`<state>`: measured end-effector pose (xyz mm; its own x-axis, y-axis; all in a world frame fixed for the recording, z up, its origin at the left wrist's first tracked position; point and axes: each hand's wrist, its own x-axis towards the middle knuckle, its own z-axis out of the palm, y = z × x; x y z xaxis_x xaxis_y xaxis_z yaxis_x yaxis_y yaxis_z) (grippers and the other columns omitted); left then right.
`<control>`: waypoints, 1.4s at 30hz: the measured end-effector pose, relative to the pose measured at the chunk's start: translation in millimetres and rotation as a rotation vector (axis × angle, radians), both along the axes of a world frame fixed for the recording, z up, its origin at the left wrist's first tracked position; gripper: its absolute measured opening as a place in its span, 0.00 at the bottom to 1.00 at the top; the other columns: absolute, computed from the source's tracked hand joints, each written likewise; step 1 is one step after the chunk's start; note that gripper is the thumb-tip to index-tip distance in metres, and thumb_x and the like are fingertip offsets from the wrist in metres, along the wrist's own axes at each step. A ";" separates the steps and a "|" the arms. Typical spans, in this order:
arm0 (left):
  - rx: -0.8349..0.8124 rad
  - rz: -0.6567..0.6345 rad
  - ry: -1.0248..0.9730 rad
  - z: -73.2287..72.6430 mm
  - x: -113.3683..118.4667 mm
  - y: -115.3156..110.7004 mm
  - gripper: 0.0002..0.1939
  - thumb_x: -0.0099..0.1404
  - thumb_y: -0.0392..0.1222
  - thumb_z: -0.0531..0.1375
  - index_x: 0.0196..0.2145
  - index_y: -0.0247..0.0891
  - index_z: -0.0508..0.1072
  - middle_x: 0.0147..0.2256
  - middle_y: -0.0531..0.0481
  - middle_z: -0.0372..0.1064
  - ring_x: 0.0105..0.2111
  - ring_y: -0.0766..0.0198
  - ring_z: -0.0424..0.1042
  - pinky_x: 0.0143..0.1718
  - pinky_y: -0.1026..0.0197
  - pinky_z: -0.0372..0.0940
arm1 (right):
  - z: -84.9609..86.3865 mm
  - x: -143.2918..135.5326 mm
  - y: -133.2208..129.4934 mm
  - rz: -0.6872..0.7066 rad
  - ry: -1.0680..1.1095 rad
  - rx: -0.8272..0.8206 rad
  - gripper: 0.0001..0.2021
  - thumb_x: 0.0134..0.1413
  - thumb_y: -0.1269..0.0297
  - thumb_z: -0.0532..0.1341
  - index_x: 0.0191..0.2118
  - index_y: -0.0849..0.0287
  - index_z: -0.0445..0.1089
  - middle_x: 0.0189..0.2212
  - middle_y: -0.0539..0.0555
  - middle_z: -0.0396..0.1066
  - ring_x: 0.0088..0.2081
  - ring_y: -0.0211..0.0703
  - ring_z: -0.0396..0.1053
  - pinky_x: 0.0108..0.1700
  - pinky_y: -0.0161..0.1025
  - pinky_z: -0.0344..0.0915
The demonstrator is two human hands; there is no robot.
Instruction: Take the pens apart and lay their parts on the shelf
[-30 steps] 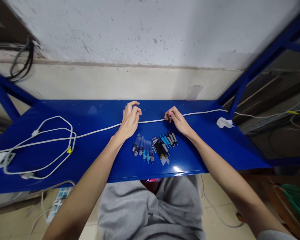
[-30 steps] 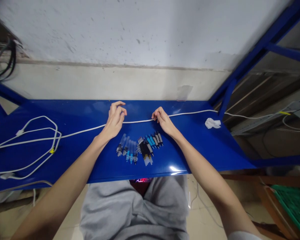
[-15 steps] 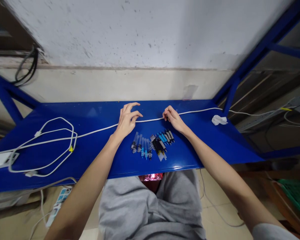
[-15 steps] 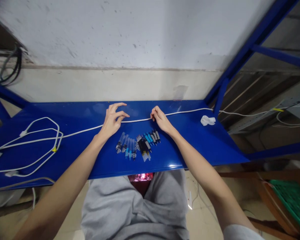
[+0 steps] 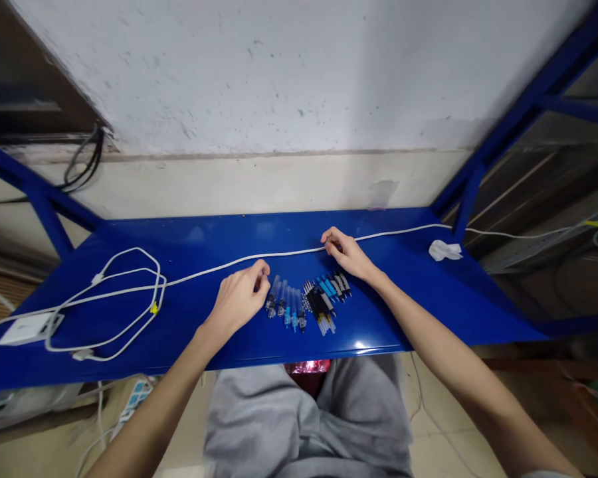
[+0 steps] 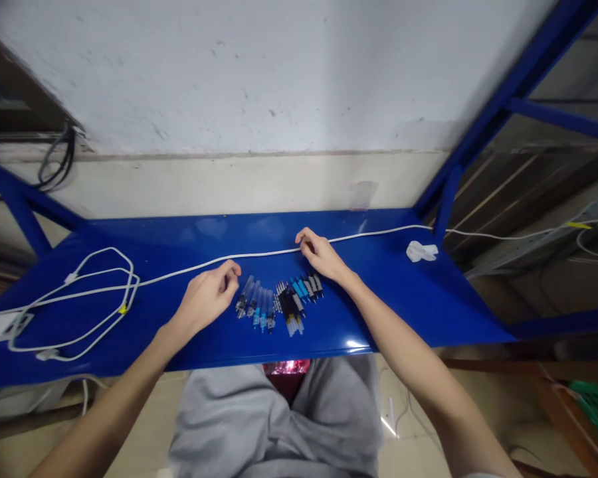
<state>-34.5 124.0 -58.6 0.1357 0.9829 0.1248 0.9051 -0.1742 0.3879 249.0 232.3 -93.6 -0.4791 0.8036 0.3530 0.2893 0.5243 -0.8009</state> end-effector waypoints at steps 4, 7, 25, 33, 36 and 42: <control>-0.179 0.013 0.135 2.9 2.2 -22.6 0.11 0.75 0.51 0.49 0.45 0.46 0.66 0.27 0.56 0.72 0.29 0.57 0.75 0.29 0.61 0.53 | 2.7 -1.6 -4.2 0.012 -0.065 0.016 0.07 0.66 0.67 0.52 0.46 0.55 0.65 0.28 0.47 0.65 0.29 0.40 0.61 0.34 0.37 0.54; -0.218 0.025 0.263 6.8 11.0 -25.1 0.12 0.76 0.51 0.48 0.47 0.45 0.66 0.30 0.52 0.76 0.32 0.53 0.77 0.30 0.60 0.55 | 4.9 -2.0 -6.4 -0.010 -0.121 0.042 0.09 0.65 0.68 0.52 0.47 0.56 0.66 0.26 0.46 0.63 0.27 0.39 0.59 0.33 0.37 0.53; 0.280 -0.037 -0.091 10.6 32.1 69.5 0.25 0.69 0.38 0.57 0.63 0.41 0.67 0.26 0.55 0.73 0.27 0.63 0.75 0.34 0.63 0.66 | 34.2 1.1 -29.8 0.230 -0.171 0.045 0.28 0.60 0.55 0.68 0.63 0.51 0.64 0.53 0.57 0.70 0.54 0.51 0.66 0.57 0.48 0.63; 0.584 -0.125 -0.386 -26.5 42.5 78.5 0.22 0.71 0.38 0.57 0.62 0.40 0.66 0.31 0.56 0.74 0.30 0.69 0.74 0.39 0.66 0.69 | 41.5 6.4 -83.9 0.376 -0.598 -0.085 0.65 0.41 0.53 0.79 0.76 0.42 0.36 0.68 0.63 0.54 0.71 0.69 0.46 0.69 0.67 0.46; 0.571 -0.106 -0.419 -26.5 40.3 75.2 0.22 0.71 0.38 0.57 0.62 0.40 0.66 0.31 0.56 0.74 0.31 0.69 0.74 0.39 0.66 0.69 | 37.4 4.3 -85.9 0.384 -0.621 -0.059 0.66 0.43 0.56 0.79 0.76 0.42 0.31 0.67 0.64 0.56 0.70 0.67 0.48 0.70 0.68 0.44; 0.535 -0.129 -0.429 -27.1 43.6 75.0 0.23 0.70 0.37 0.58 0.62 0.41 0.65 0.31 0.57 0.74 0.32 0.69 0.74 0.41 0.65 0.70 | 36.4 5.0 -83.0 0.373 -0.542 -0.043 0.68 0.41 0.56 0.79 0.76 0.42 0.29 0.69 0.63 0.53 0.68 0.66 0.53 0.70 0.69 0.44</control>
